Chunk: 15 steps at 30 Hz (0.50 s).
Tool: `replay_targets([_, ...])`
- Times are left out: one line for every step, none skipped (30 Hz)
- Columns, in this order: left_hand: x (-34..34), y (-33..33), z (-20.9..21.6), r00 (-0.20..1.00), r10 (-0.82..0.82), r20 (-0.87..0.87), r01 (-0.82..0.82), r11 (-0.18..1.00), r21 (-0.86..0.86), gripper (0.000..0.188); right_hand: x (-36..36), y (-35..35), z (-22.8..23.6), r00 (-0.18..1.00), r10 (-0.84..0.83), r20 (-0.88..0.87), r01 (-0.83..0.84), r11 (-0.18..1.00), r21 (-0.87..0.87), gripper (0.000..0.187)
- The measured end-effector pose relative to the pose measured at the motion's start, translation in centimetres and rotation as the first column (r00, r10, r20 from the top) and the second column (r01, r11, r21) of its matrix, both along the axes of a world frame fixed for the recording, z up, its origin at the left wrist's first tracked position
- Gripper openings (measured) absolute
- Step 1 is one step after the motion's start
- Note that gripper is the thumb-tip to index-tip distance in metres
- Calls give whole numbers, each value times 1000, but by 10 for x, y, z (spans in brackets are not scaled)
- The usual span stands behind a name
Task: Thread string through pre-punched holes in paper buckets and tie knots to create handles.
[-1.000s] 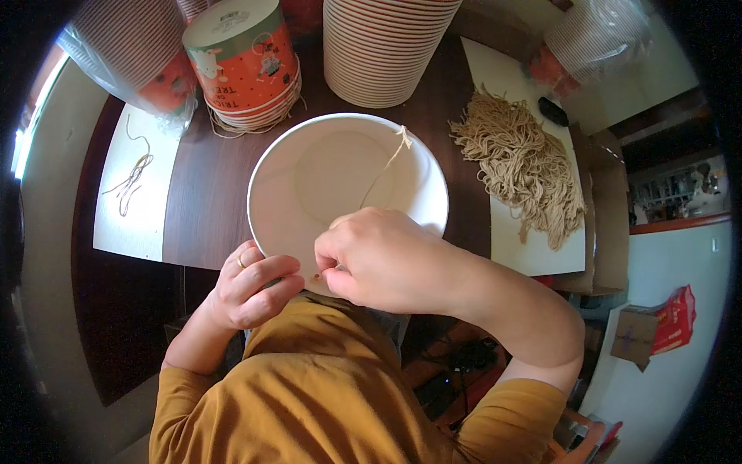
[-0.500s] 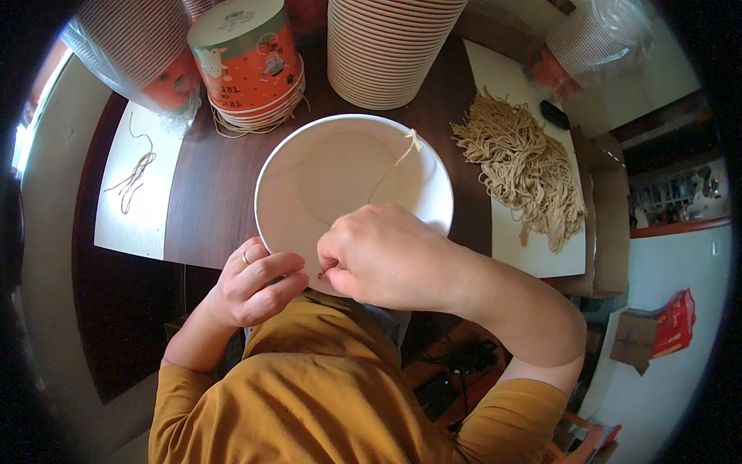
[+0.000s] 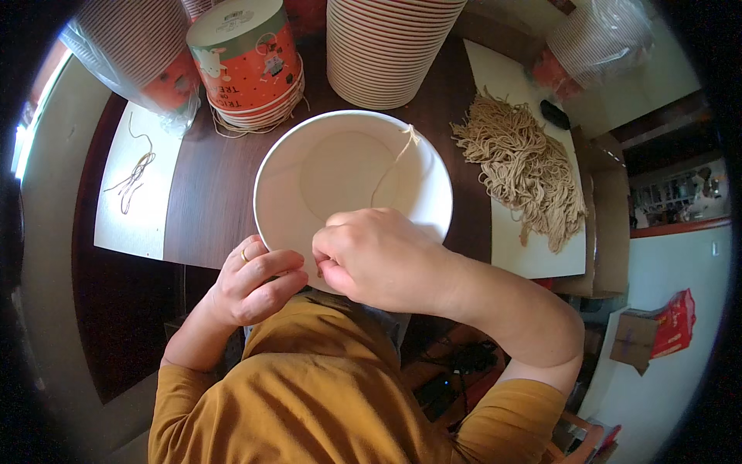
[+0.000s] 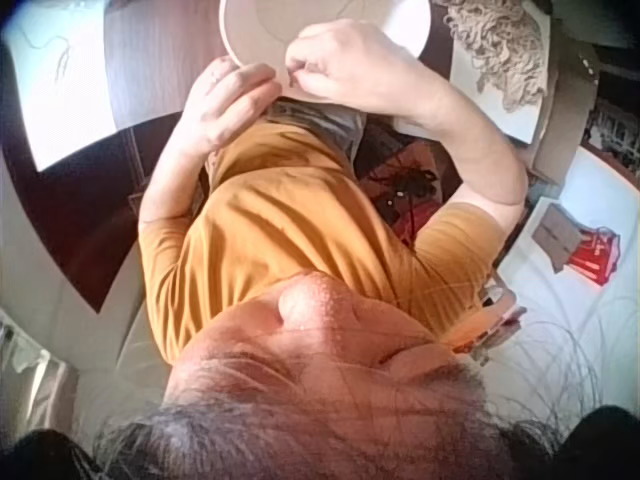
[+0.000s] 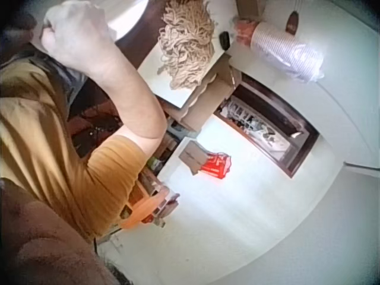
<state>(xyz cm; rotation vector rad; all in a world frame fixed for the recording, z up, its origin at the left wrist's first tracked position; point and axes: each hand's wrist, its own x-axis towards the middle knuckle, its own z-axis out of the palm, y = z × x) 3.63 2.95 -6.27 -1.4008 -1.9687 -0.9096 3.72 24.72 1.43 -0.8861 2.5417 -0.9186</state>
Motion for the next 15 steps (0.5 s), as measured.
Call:
replay_targets([2, -2, 1, 1000, 10, -8, -10, 1000, 1, 23, 2, -2, 2, 1000, -16, -4, 15, 1000, -24, 10])
replay_targets([4, -3, 3, 1000, 15, -13, -15, 1000, 1, 23, 4, -4, 4, 999, -31, -6, 31, 998, -49, 10])
replay_targets([6, -4, 4, 1000, 18, -15, -18, 1000, 4, 23, 6, -5, 6, 1000, -26, -12, 25, 998, -49, 10])
replay_targets([4, -4, 4, 1000, 13, -9, -13, 1000, 6, 23, 6, -5, 7, 999, -43, 11, 43, 998, -53, 10])
replay_targets([3, -3, 4, 1000, 11, -7, -11, 1000, 6, 23, 6, -5, 7, 998, -59, 32, 61, 997, -57, 9])
replay_targets([2, -3, 4, 1000, 13, -5, -13, 1000, 3, 23, 5, -3, 4, 998, -60, 33, 62, 996, -57, 9])
replay_targets([1, -2, 3, 1000, 14, -2, -14, 1000, 1, 23, 5, -1, -2, 999, -51, -11, 50, 994, -97, 7])
replay_targets([0, -2, 3, 1000, 12, -1, -12, 1000, 1, 23, 5, 0, -5, 997, -44, -58, 36, 990, -136, 6])
replay_targets([-1, -1, 4, 1000, 7, 2, -7, 1000, 4, 23, 5, 1, -4, 997, -46, -58, 37, 990, -135, 6])
replay_targets([-1, -1, 3, 1000, 4, 7, -4, 1000, 6, 23, 6, 1, -3, 997, -55, -52, 48, 991, -123, 6])
replay_targets([-1, -1, 3, 1000, 4, 7, -4, 1000, 6, 23, 6, 2, -2, 997, -65, -48, 59, 992, -111, 6])
replay_targets([-2, -2, 4, 1000, -3, 8, 3, 1000, 4, 23, 6, 3, -2, 997, -65, -49, 59, 992, -111, 6])
replay_targets([-1, -2, 4, 1000, -8, 10, 8, 1000, 0, 24, 6, 3, -2, 996, -73, -49, 66, 990, -125, 6])
replay_targets([0, -2, 4, 1000, -6, 9, 6, 1000, 0, 24, 6, 3, -2, 995, -81, -51, 73, 988, -139, 6])
replay_targets([0, -2, 5, 999, -4, 39, 3, 1000, 13, 26, 6, 4, -1, 995, -79, -54, 71, 988, -139, 6])
